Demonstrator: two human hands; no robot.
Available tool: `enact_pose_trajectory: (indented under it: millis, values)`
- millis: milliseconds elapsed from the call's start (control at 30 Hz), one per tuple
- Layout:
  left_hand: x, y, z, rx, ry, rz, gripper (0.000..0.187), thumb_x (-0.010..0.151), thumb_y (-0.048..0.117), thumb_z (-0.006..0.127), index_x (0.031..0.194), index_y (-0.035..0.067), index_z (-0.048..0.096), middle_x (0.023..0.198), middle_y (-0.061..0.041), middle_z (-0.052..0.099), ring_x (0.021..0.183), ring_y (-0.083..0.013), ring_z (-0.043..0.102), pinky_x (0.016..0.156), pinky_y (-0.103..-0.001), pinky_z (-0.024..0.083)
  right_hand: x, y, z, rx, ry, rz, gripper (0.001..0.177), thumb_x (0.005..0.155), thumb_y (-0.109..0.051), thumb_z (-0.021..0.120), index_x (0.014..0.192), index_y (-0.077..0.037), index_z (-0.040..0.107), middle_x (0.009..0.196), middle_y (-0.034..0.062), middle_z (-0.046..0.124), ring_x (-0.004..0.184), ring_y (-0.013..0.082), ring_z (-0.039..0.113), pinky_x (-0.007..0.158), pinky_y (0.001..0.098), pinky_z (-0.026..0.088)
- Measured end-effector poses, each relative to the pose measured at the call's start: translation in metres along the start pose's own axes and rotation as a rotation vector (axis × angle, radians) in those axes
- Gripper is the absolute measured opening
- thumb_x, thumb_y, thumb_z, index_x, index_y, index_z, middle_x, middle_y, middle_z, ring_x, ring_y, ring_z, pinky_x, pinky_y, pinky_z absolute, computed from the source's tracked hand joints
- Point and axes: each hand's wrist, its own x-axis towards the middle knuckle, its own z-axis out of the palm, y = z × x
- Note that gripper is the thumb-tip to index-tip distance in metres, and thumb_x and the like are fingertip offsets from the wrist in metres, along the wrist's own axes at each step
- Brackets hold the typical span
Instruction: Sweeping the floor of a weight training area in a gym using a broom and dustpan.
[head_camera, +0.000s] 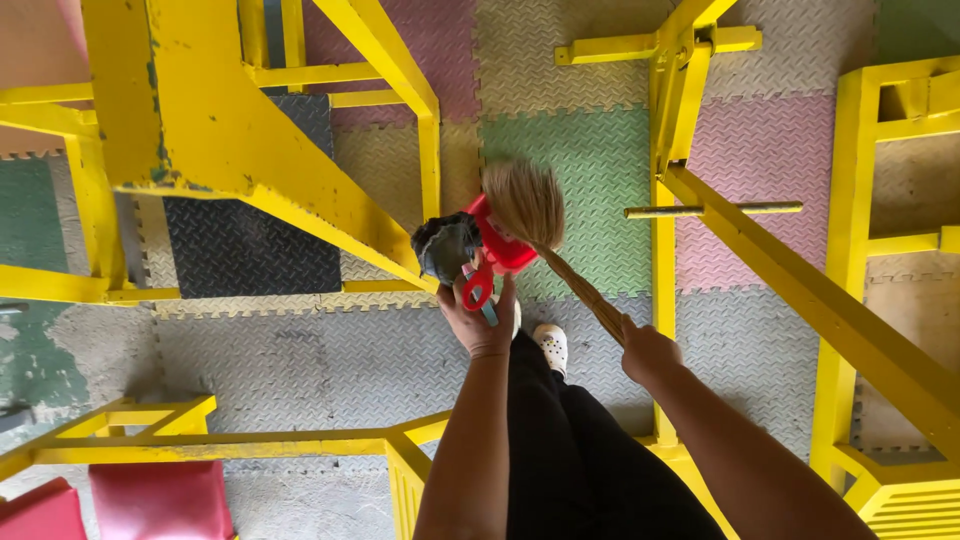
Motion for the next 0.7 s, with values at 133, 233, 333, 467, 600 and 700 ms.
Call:
enact_pose_trajectory:
  millis: [133, 233, 333, 467, 600, 700]
  values:
    - [0.019, -0.017, -0.009, 0.004, -0.226, -0.015, 0.063, 0.08, 0.04, 0.085, 0.127, 0.006, 0.061, 0.123, -0.024, 0.055, 0.108, -0.0437, 0.06, 0.089, -0.05, 0.056, -0.007, 0.004, -0.009, -0.021, 0.001, -0.013, 0.068, 0.097, -0.019, 0.048, 0.161, -0.017, 0.026, 0.12, 0.0196, 0.066, 0.104, 0.0381, 0.071, 0.088, 0.051, 0.059]
    - [0.044, -0.013, -0.012, -0.124, -0.291, 0.227, 0.074, 0.07, 0.037, 0.086, 0.131, 0.005, 0.059, 0.131, -0.028, 0.051, 0.108, -0.0483, 0.06, 0.085, -0.052, 0.056, -0.01, 0.014, -0.03, -0.026, 0.017, -0.02, 0.074, 0.092, -0.019, 0.054, 0.161, -0.018, 0.027, 0.121, 0.0187, 0.064, 0.104, 0.0372, 0.07, 0.088, 0.0497, 0.058]
    - [0.051, -0.005, -0.013, -0.131, -0.499, 0.236, 0.062, 0.075, 0.038, 0.085, 0.127, 0.014, 0.06, 0.133, -0.022, 0.055, 0.112, -0.0423, 0.063, 0.084, -0.048, 0.059, -0.025, 0.017, -0.039, -0.022, -0.036, 0.015, 0.076, 0.089, -0.017, 0.056, 0.159, -0.025, 0.028, 0.117, 0.0157, 0.064, 0.105, 0.0352, 0.069, 0.088, 0.0498, 0.057]
    - [0.077, 0.026, -0.008, -0.164, -0.467, 0.314, 0.063, 0.071, 0.04, 0.089, 0.121, 0.015, 0.061, 0.128, -0.023, 0.055, 0.103, -0.0445, 0.065, 0.078, -0.051, 0.058, -0.014, -0.009, -0.044, -0.113, 0.138, -0.022, 0.053, 0.098, -0.019, 0.049, 0.15, -0.021, 0.041, 0.106, 0.0128, 0.067, 0.091, 0.0331, 0.074, 0.078, 0.0487, 0.06]
    - [0.078, 0.02, 0.017, -0.15, -0.497, 0.15, 0.05, 0.079, 0.032, 0.082, 0.122, 0.015, 0.064, 0.12, -0.02, 0.06, 0.093, -0.0438, 0.069, 0.072, -0.049, 0.059, -0.01, -0.05, -0.044, -0.141, 0.255, -0.151, 0.029, 0.104, -0.02, 0.046, 0.131, -0.014, 0.055, 0.105, 0.0117, 0.067, 0.088, 0.033, 0.072, 0.072, 0.0497, 0.06]
    - [0.092, 0.023, 0.018, -0.201, -0.375, 0.094, 0.039, 0.086, 0.03, 0.077, 0.118, 0.011, 0.063, 0.121, -0.021, 0.059, 0.095, -0.0427, 0.068, 0.074, -0.048, 0.061, -0.023, -0.06, -0.073, -0.046, 0.152, -0.177, 0.044, 0.101, -0.019, 0.05, 0.144, -0.014, 0.047, 0.108, 0.0148, 0.067, 0.087, 0.0363, 0.073, 0.074, 0.0511, 0.059]
